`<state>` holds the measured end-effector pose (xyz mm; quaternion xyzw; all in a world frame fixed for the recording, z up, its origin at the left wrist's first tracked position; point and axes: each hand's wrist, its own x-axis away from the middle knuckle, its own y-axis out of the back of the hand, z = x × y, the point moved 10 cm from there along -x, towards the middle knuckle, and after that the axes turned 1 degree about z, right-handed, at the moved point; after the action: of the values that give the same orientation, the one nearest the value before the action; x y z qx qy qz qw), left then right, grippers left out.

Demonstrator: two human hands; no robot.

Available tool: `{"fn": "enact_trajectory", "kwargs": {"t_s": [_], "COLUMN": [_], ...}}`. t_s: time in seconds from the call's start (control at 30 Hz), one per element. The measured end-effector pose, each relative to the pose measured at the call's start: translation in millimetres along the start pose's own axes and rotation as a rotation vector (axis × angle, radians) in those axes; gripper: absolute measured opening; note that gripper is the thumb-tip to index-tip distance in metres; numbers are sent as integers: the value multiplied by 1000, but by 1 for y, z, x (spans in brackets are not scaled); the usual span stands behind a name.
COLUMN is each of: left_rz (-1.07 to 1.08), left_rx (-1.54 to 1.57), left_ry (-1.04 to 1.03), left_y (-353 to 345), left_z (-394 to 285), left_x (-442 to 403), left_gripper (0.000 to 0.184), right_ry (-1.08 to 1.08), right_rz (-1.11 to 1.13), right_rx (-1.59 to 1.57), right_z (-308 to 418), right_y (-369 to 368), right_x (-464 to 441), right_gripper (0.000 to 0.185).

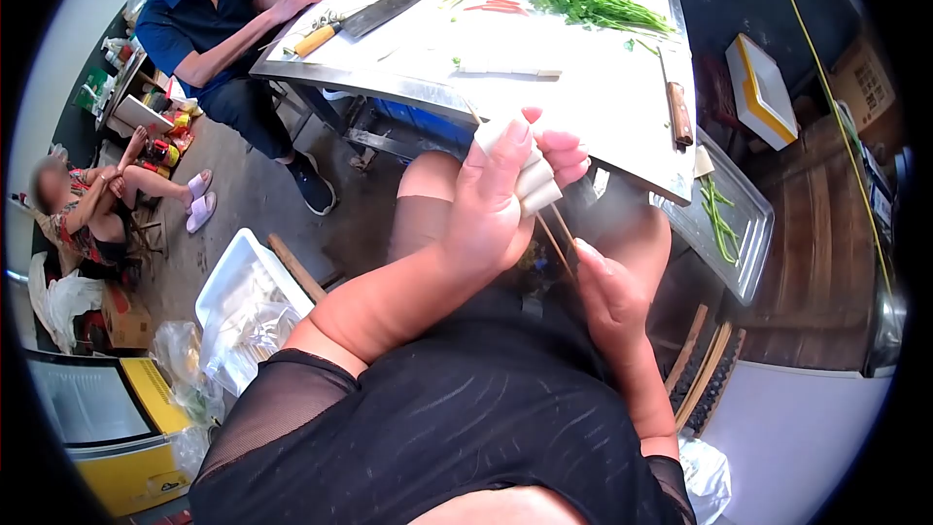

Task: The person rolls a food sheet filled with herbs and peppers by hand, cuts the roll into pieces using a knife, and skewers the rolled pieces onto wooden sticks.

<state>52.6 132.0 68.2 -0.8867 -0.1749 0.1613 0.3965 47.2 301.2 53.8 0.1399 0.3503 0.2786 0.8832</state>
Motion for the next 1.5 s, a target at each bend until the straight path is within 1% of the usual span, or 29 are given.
{"fn": "enact_trajectory", "kwargs": {"t_s": [0.2,0.3,0.33,0.37,0.4,0.43,0.47,0.5,0.53,0.57,0.63,0.67,0.73,0.83,0.97,1.03,1.07,1.1,1.17,1.2,1.23,1.3,1.4,1.47,1.5], "left_rz": [37,12,10,2,-32,-72,-55,-80,-108,-80,-92,-71,-42,-30,-18,-47,-57,-59,-44,-53,-75,-70,-25,2,7], "left_rx": [18,-29,27,77,66,80,102,141,154,179,203,207,215,232,219,212,217,212,187,221,131,91,108,103,107], "left_ry": [1,-30,-41,-65,-46,-32,-41,-34,-25,-71,-40,-63,-86,-77,-58,-22,-26,-11,-46,-25,-21,36,63,75,85], "left_y": [-5,-4,-3,-1,6,9,17,22,24,24,27,28,27,24,19,21,21,24,23,23,21,17,14,12,11], "left_z": [-3,-11,-13,-19,-16,-15,-9,-4,-3,-5,-4,-7,-9,-7,-3,3,5,5,14,19,19,22,29,33,34], "left_x": [4,1,1,1,1,1,-4,-7,-7,-8,-10,-10,-9,-10,-9,-9,-7,-5,-3,0,2,5,7,7,7], "left_gripper": [37,42,45,48,52,49,46,43,41,38,35,35,36,37,38,38,39,39,40,41,39,34,31,30,30], "right_ry": [28,-8,12,-18,-40,-136,-168,-197,-161,-137,-161,-145,1,-5,-25,-56,-78,-243,-57,-104,-209,-96,-152,-86,-93], "right_rz": [-8,40,57,70,89,127,169,144,132,160,152,172,96,90,66,39,89,78,104,98,173,132,98,72,66], "right_rx": [-2,9,-7,1,0,-27,0,-26,-43,-22,-24,-42,92,88,68,1,-37,-133,18,-16,18,21,-14,-10,-2], "right_z": [5,5,9,8,7,-4,-9,-13,-14,-21,-27,-30,-25,-32,-22,-19,-14,-25,-5,-2,-15,3,-1,1,0], "right_y": [0,1,0,-1,-5,-8,-11,-11,-13,-14,-19,-24,-17,-16,-16,-16,-16,-19,-16,-16,-18,-15,-13,-11,-10], "right_x": [-3,-5,-7,-8,-10,-3,-2,-2,-3,0,-1,-1,-3,-1,-2,-3,-5,-1,-10,-9,-5,-13,-13,-10,-8], "right_gripper": [28,28,28,27,26,24,25,26,27,28,28,28,29,29,29,29,29,28,28,28,28,27,26,26,26]}}
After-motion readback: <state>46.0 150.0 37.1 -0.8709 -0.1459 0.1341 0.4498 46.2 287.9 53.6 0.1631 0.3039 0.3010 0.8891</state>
